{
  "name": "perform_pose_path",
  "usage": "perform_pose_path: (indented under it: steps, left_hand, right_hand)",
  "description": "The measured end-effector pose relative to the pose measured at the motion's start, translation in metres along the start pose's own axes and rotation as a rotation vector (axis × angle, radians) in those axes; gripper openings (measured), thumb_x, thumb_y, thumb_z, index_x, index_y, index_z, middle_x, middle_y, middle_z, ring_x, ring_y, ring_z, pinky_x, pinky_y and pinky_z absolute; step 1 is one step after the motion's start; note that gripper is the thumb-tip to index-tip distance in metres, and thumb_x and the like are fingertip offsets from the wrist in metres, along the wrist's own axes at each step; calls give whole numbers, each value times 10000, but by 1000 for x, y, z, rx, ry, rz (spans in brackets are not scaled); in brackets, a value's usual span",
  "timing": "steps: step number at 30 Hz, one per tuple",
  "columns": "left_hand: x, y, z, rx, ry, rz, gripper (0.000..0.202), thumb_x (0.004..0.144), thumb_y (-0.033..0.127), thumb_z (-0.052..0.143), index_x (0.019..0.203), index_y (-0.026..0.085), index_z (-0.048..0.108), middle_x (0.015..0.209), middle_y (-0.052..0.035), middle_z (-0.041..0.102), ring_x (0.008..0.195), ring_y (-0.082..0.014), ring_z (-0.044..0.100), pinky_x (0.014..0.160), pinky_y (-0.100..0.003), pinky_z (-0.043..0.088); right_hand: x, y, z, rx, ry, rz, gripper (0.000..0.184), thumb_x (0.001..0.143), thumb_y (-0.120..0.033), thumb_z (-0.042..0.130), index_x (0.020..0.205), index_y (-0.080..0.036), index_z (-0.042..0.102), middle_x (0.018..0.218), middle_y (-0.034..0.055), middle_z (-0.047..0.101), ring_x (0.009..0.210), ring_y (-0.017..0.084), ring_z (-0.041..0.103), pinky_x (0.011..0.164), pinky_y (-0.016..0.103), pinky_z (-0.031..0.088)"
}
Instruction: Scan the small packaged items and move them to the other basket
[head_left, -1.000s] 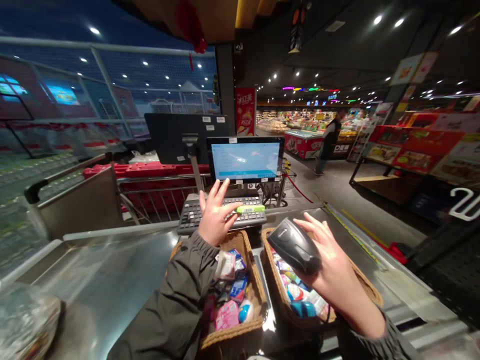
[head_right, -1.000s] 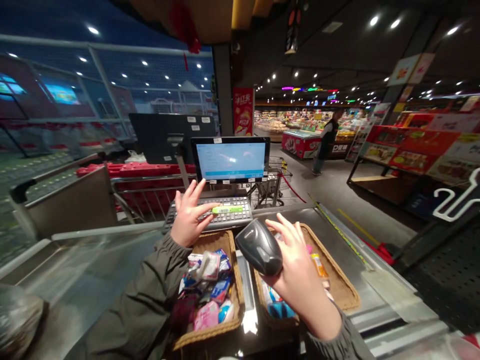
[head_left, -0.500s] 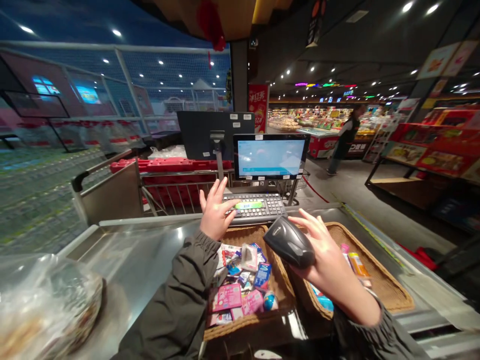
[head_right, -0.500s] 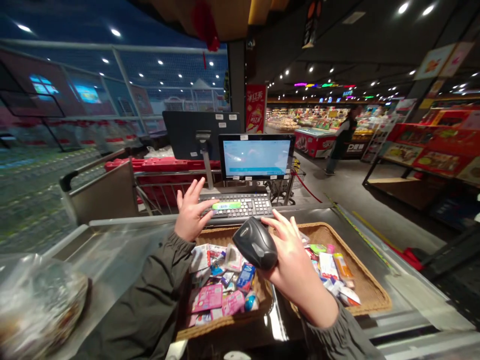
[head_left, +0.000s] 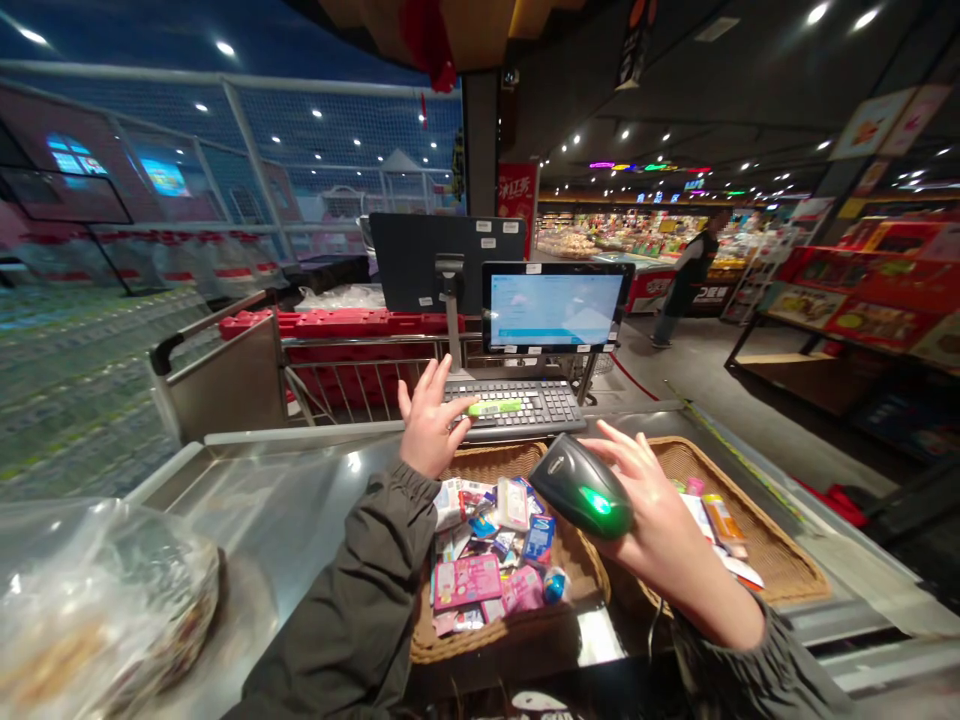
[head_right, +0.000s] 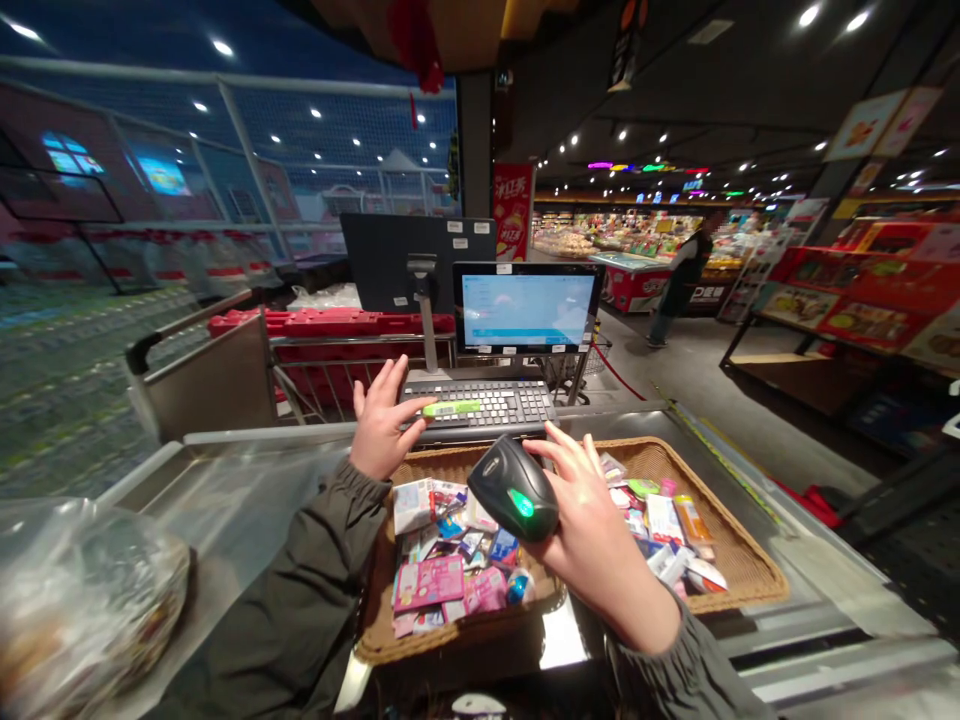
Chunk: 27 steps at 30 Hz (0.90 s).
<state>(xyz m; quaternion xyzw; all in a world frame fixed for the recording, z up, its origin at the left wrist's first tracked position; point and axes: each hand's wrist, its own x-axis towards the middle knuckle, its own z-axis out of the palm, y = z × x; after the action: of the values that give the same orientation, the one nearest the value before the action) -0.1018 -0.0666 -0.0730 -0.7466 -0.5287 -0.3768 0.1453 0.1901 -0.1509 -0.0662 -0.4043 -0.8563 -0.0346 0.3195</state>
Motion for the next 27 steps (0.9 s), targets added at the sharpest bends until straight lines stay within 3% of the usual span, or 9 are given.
perform_pose_path:
  steps: [9,13,19,27]
  left_hand:
    - [-21,-6,8,-11,-87,-6,189,855,243,637,1006,273,745,1590,-87,324,1473,-321,276,1157,-677,103]
    - [-31,-7,15,-8,-180,-12,188,855,248,647,1012,276,745,1591,-94,320,1478,-311,267,1159,-673,97]
    - [-56,-1,32,-19,-522,97,164,826,283,705,981,275,758,1568,-99,368,1465,-333,286,1146,-702,93]
    - [-89,25,76,-29,-1091,273,259,726,332,806,979,292,768,1484,-97,495,1459,-380,278,1111,-739,148]
  right_hand:
    - [-11,-3,9,-5,-57,78,411,766,-258,620,1173,-194,613,1325,157,586,1394,382,389,1110,715,248]
    - [-17,2,14,5,-116,132,359,757,-280,638,1108,-207,643,1321,144,594,1378,397,405,1107,728,237]
    - [-36,22,17,-5,-91,206,380,784,-351,655,1127,-189,643,1299,155,606,1355,401,429,1102,667,308]
    - [-62,40,13,-14,-59,250,377,787,-363,664,1134,-215,652,1258,131,632,1301,376,485,1086,625,355]
